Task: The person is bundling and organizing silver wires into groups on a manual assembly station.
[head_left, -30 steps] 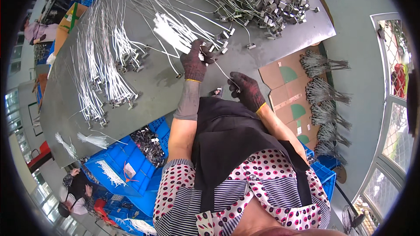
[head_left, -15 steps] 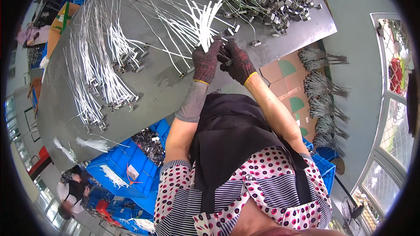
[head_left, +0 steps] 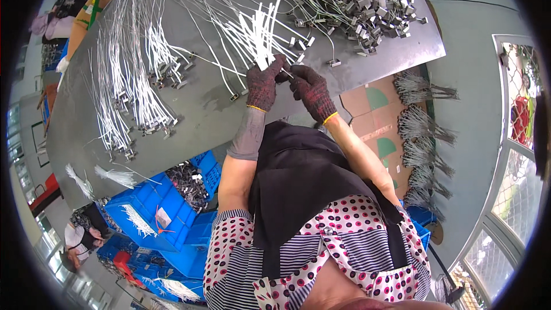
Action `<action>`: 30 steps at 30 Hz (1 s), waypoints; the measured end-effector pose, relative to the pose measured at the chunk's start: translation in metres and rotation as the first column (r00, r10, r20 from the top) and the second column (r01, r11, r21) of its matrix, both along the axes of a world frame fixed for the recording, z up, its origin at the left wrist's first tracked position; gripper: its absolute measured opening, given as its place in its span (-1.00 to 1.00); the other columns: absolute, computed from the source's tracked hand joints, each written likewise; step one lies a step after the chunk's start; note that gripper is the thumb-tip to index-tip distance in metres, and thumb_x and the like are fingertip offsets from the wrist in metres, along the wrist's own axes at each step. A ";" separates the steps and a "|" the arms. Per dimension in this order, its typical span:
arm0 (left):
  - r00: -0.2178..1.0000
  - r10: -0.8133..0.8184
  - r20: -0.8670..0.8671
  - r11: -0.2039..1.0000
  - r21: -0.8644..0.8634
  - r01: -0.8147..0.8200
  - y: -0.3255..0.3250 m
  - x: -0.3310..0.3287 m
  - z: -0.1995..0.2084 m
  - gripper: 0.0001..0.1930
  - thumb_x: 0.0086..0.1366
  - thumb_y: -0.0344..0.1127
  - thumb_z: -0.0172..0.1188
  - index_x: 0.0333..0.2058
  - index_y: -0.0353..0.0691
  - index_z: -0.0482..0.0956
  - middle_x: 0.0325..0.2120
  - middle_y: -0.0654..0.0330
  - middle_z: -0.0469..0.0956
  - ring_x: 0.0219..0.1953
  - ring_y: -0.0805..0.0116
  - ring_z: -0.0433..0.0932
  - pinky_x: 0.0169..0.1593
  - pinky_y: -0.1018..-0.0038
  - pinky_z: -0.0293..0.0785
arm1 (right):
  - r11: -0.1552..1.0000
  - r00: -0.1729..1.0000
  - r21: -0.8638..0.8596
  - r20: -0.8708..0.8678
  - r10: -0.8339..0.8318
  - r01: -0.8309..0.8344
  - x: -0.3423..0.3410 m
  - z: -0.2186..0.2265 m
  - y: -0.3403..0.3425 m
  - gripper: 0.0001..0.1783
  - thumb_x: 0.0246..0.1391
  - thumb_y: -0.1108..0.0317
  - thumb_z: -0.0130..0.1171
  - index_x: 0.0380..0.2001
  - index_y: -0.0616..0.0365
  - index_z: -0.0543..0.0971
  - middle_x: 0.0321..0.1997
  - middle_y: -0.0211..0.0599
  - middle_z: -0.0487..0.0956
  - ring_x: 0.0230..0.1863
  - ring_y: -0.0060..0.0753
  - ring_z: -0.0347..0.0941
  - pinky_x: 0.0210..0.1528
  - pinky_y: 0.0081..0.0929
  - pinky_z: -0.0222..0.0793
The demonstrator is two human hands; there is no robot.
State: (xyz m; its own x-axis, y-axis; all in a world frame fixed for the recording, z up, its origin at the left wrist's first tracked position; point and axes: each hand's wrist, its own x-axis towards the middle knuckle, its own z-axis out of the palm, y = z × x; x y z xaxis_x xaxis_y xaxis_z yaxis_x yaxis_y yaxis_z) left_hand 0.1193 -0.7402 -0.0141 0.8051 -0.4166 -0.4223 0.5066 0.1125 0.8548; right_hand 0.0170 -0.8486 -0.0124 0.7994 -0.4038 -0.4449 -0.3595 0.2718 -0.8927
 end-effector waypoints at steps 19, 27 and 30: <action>0.977 -0.114 0.181 0.933 0.358 0.042 -0.029 -0.019 -0.010 -0.62 0.21 -0.03 0.30 -0.41 -0.32 0.70 -0.58 0.18 0.65 -0.51 0.43 0.60 -0.43 0.45 0.44 | 0.969 0.956 -0.081 0.163 0.245 -0.235 0.009 0.002 -0.039 -0.59 0.25 0.10 0.08 0.03 0.13 0.51 -0.28 -0.32 0.53 -0.31 -0.43 0.47 -0.30 -0.37 0.46; 0.862 -0.306 0.404 0.505 0.836 -0.212 0.006 0.029 -0.007 -0.65 0.22 0.05 0.23 -0.29 -0.10 0.71 -0.43 0.06 0.67 -0.34 0.00 0.66 -0.22 0.21 0.55 | 0.251 0.974 -0.966 -0.001 -0.228 0.058 0.035 -0.028 -0.089 -0.50 0.05 0.16 0.25 0.03 0.17 0.49 -0.19 0.01 0.64 -0.15 0.13 0.57 -0.04 -0.03 0.44; 0.895 -0.197 0.400 0.590 0.777 -0.218 0.016 0.033 -0.002 -0.67 0.23 0.02 0.24 -0.29 -0.12 0.71 -0.46 0.10 0.66 -0.40 0.09 0.64 -0.32 0.26 0.53 | 0.338 0.922 -0.901 -0.344 -0.178 -0.271 0.033 -0.044 -0.111 -0.55 0.11 0.13 0.19 0.01 0.12 0.51 -0.23 0.00 0.64 -0.18 0.14 0.58 -0.06 -0.02 0.44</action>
State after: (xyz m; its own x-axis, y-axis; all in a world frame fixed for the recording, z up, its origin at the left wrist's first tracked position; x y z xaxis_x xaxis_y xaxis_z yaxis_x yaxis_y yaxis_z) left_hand 0.1522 -0.7246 -0.0163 0.9757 -0.0733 -0.2065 0.0964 -0.7027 0.7050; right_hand 0.0499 -0.9594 -0.0560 0.7234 -0.6899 -0.0282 -0.6521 -0.6691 -0.3565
